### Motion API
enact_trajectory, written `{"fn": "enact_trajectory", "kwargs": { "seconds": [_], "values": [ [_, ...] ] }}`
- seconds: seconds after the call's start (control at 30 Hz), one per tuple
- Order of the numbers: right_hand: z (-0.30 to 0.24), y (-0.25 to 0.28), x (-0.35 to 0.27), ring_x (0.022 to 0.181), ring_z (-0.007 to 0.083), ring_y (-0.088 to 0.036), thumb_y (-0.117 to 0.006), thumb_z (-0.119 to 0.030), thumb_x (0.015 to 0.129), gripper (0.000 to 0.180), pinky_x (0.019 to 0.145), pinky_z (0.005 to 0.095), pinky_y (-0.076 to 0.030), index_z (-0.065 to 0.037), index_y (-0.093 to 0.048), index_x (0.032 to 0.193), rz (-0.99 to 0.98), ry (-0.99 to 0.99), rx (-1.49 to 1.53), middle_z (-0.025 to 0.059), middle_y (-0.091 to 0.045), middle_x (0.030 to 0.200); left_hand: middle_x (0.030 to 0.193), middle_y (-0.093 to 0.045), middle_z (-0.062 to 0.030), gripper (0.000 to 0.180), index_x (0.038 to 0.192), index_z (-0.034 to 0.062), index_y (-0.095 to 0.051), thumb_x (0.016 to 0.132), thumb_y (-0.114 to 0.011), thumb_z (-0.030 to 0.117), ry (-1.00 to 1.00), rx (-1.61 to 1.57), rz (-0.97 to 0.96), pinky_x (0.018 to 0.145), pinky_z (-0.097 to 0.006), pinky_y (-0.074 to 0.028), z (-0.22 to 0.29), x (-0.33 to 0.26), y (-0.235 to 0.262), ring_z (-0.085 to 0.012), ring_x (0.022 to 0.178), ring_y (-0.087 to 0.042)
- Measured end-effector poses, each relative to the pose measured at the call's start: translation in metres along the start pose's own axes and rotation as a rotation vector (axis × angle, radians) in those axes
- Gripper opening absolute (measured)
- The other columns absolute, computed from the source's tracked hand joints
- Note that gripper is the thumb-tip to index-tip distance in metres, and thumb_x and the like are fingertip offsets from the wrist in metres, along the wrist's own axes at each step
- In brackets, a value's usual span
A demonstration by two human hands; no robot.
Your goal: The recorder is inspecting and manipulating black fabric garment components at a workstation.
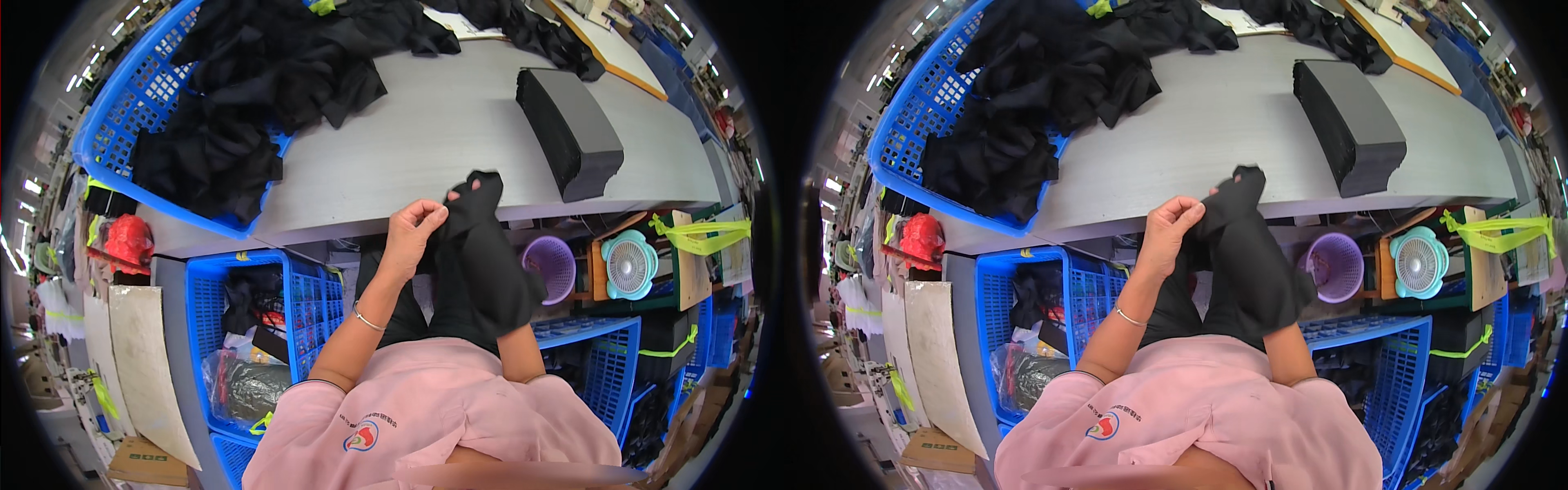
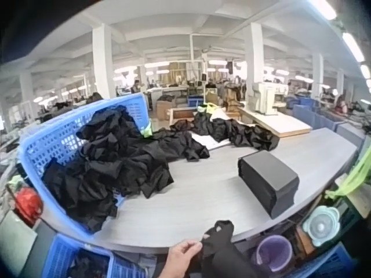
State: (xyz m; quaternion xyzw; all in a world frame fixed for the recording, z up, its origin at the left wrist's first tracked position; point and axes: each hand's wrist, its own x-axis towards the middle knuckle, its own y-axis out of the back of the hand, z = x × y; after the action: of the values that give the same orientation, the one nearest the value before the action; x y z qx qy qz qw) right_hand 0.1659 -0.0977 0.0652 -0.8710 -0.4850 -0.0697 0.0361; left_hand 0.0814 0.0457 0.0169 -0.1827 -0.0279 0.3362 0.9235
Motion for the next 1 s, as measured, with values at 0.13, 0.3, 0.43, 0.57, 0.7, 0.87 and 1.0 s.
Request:
{"fn": "enact_trajectory", "kwargs": {
  "seconds": [0.13,0.3,0.43,0.57,0.7,0.87,1.0],
  "values": [
    [0.01,0.004,-0.011,0.121,0.0203,-0.052,-0.053,-0.006,0.096,0.042,0.104,0.0292,-0.039,0.002,-0.047,0.137,-0.035,0.013,-0.177,0.0114,-0.053,0.133,0.098,-0.069,-0.002,0.009,0.089,0.0004,-0.068,0.083,-0.073,0.005,0.0,0.051,-0.146,0.083,-0.024,-0.047,-0.009,-0.005,-0.01,-0.0073,0.089,-0.059],
    [0.028,0.015,-0.003,0.113,0.0293,-0.056,-0.056,-0.005,0.092,0.04,0.099,0.0331,-0.044,0.005,-0.051,0.13,0.03,0.185,-0.743,0.0178,-0.058,0.122,0.131,-0.058,-0.0118,0.028,0.109,0.0027,-0.063,0.084,-0.073,0.009,-0.537,0.609,0.413,0.104,-0.036,-0.039,-0.012,-0.031,-0.035,-0.0252,0.12,-0.053],
    [0.042,0.016,0.022,0.111,0.0321,-0.056,-0.057,-0.006,0.091,0.039,0.098,0.0346,-0.044,0.006,-0.052,0.128,0.13,0.313,-0.912,0.0198,-0.058,0.119,0.147,-0.038,-0.0193,0.057,0.124,0.0035,-0.056,0.078,-0.082,0.023,-0.59,0.577,0.095,0.113,-0.045,-0.03,-0.003,-0.079,-0.057,-0.038,0.134,-0.038],
    [0.052,0.013,0.037,0.109,0.0349,-0.056,-0.057,-0.007,0.089,0.039,0.097,0.0361,-0.045,0.007,-0.053,0.125,0.163,0.378,-1.022,0.0218,-0.058,0.117,0.14,-0.048,-0.0155,0.048,0.119,0.007,-0.061,0.078,-0.081,0.019,-0.706,0.744,-0.096,0.109,-0.046,-0.038,-0.009,-0.09,-0.059,-0.037,0.131,-0.044],
    [0.05,0.022,0.052,0.107,0.0378,-0.056,-0.058,-0.008,0.088,0.039,0.096,0.0376,-0.045,0.008,-0.054,0.123,0.113,0.506,-1.17,0.0238,-0.058,0.114,0.086,-0.066,-0.0029,0.01,0.097,0.0005,-0.066,0.088,-0.061,-0.002,-0.204,0.244,-0.128,0.078,-0.026,-0.051,-0.017,-0.062,-0.021,-0.0108,0.082,-0.062],
    [0.044,-0.02,0.032,0.105,0.043,-0.058,-0.059,-0.009,0.085,0.031,0.097,0.0445,-0.045,0.013,-0.055,0.106,0.257,0.533,-1.06,0.0298,-0.058,0.107,0.058,-0.041,0.005,0.021,0.092,0.0054,-0.059,0.104,-0.051,0.021,0.025,-0.4,0.242,0.038,-0.021,-0.024,0.009,-0.005,0.019,-0.0037,0.043,-0.033],
    [0.032,-0.051,0.0,0.112,0.0401,-0.058,-0.058,-0.01,0.087,0.031,0.101,0.0441,-0.044,0.012,-0.057,0.109,0.418,-0.033,-0.206,0.0285,-0.059,0.114,0.062,-0.05,0.0027,0.024,0.092,0.0028,-0.063,0.101,-0.056,0.024,-0.257,-0.144,0.433,0.041,-0.021,-0.025,0.051,0.026,0.061,-0.0021,0.047,-0.034]
  ]
}}
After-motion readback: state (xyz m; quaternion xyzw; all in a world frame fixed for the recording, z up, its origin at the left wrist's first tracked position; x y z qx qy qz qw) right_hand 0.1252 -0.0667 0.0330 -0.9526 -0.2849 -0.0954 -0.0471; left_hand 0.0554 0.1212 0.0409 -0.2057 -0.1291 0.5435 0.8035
